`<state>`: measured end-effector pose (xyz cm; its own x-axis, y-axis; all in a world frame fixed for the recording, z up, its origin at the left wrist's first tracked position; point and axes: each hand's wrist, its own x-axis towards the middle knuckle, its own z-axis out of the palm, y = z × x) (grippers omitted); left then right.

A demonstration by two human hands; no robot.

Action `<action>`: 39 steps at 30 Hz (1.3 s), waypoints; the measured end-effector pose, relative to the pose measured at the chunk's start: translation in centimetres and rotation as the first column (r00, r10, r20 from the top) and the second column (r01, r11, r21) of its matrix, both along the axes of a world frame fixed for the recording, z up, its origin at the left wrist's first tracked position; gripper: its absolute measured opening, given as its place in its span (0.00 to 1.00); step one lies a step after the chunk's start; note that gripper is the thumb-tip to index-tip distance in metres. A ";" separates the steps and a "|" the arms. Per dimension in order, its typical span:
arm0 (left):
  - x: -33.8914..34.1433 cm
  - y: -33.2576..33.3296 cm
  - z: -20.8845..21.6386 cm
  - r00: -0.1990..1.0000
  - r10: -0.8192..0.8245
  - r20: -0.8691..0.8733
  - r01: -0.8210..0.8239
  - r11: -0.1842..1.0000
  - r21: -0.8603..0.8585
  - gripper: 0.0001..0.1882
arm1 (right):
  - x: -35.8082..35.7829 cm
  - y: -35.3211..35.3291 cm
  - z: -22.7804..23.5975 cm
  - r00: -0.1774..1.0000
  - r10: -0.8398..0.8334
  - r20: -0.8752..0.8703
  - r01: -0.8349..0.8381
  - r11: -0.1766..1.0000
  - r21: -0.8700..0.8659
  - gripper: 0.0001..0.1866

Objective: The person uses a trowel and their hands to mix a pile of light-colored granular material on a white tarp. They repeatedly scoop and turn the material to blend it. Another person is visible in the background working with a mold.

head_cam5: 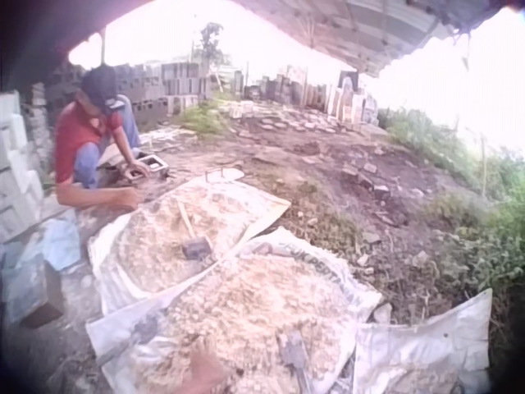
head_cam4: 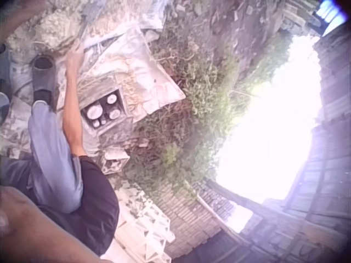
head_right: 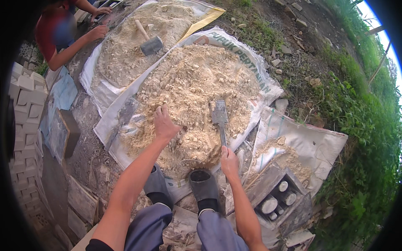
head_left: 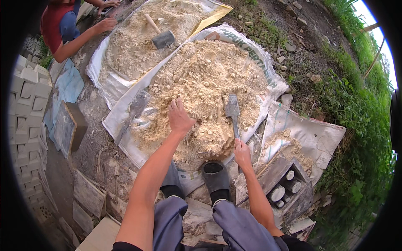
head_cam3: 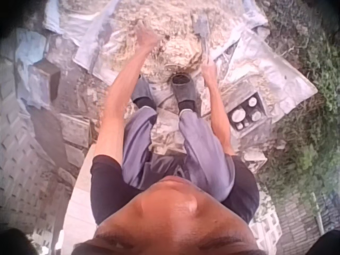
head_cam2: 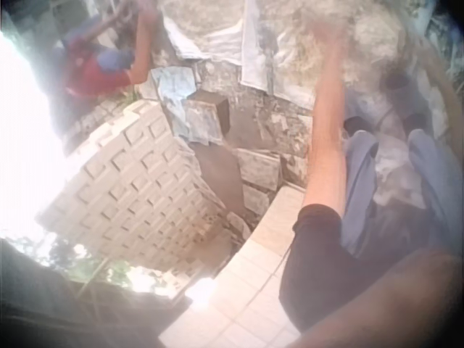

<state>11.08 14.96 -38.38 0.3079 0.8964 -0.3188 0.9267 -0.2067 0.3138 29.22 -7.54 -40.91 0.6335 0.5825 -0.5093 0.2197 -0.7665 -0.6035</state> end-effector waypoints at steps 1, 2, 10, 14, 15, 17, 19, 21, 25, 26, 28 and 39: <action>-0.3 0.1 -1.3 1.000 -0.021 0.015 0.020 0.999 0.045 0.48 | -0.4 0.3 0.3 1.000 -0.004 -0.015 0.004 1.000 0.010 0.24; -0.3 0.2 -2.3 0.998 -0.047 0.031 0.045 0.995 0.088 0.45 | -0.8 0.6 0.8 1.000 -0.013 -0.029 0.013 1.000 0.018 0.24; -0.6 1.6 1.1 0.833 0.237 0.499 -0.131 0.962 -0.239 0.16 | -1.1 0.5 1.5 0.999 -0.043 -0.019 0.044 0.998 0.044 0.24; -2.2 1.1 -2.5 0.786 0.200 0.585 -0.136 0.979 -0.152 0.32 | -1.3 0.9 1.2 0.952 -0.101 -0.289 0.118 0.992 0.043 0.22; -1.8 0.5 -1.6 0.784 0.198 0.589 -0.087 0.973 -0.212 0.36 | -0.9 0.9 1.9 0.900 -0.151 -0.408 0.172 0.985 0.016 0.21; -1.8 -1.5 -0.4 0.824 -0.077 0.562 0.110 0.994 -0.026 0.44 | -0.4 1.1 3.4 0.784 -0.196 -0.589 0.251 0.968 0.014 0.19; -2.8 -4.6 0.5 0.770 -0.560 0.305 0.426 0.808 0.408 0.49 | 0.0 1.7 4.5 0.702 -0.198 -0.684 0.282 0.959 0.011 0.17; -2.9 -6.3 1.0 0.780 -0.600 0.177 0.544 0.790 0.283 0.54 | 0.0 1.9 5.0 0.680 -0.182 -0.710 0.263 0.965 0.005 0.16; -1.1 -6.4 1.4 0.808 -0.589 0.032 0.580 0.803 0.139 0.63 | -0.3 1.6 4.6 0.677 -0.170 -0.716 0.297 0.954 0.054 0.16; -0.9 -6.3 1.4 0.805 -0.593 -0.015 0.590 0.797 0.129 0.63 | -0.5 1.4 4.5 0.675 -0.169 -0.718 0.305 0.950 0.063 0.16; -0.6 -5.9 1.1 0.835 -0.549 0.035 0.540 0.831 0.132 0.57 | -1.0 1.6 4.2 0.676 -0.177 -0.715 0.321 0.945 0.069 0.17; -0.2 3.9 -3.7 0.729 -0.582 0.361 0.457 0.806 0.376 0.29 | -1.8 1.7 3.5 0.748 -0.165 -0.643 0.289 0.953 0.093 0.18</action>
<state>10.90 18.86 -42.13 0.7967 0.5781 0.1763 0.4211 -0.7402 0.5243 27.43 -5.88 -37.42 0.3381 0.5808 -0.7405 -0.4181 -0.6123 -0.6711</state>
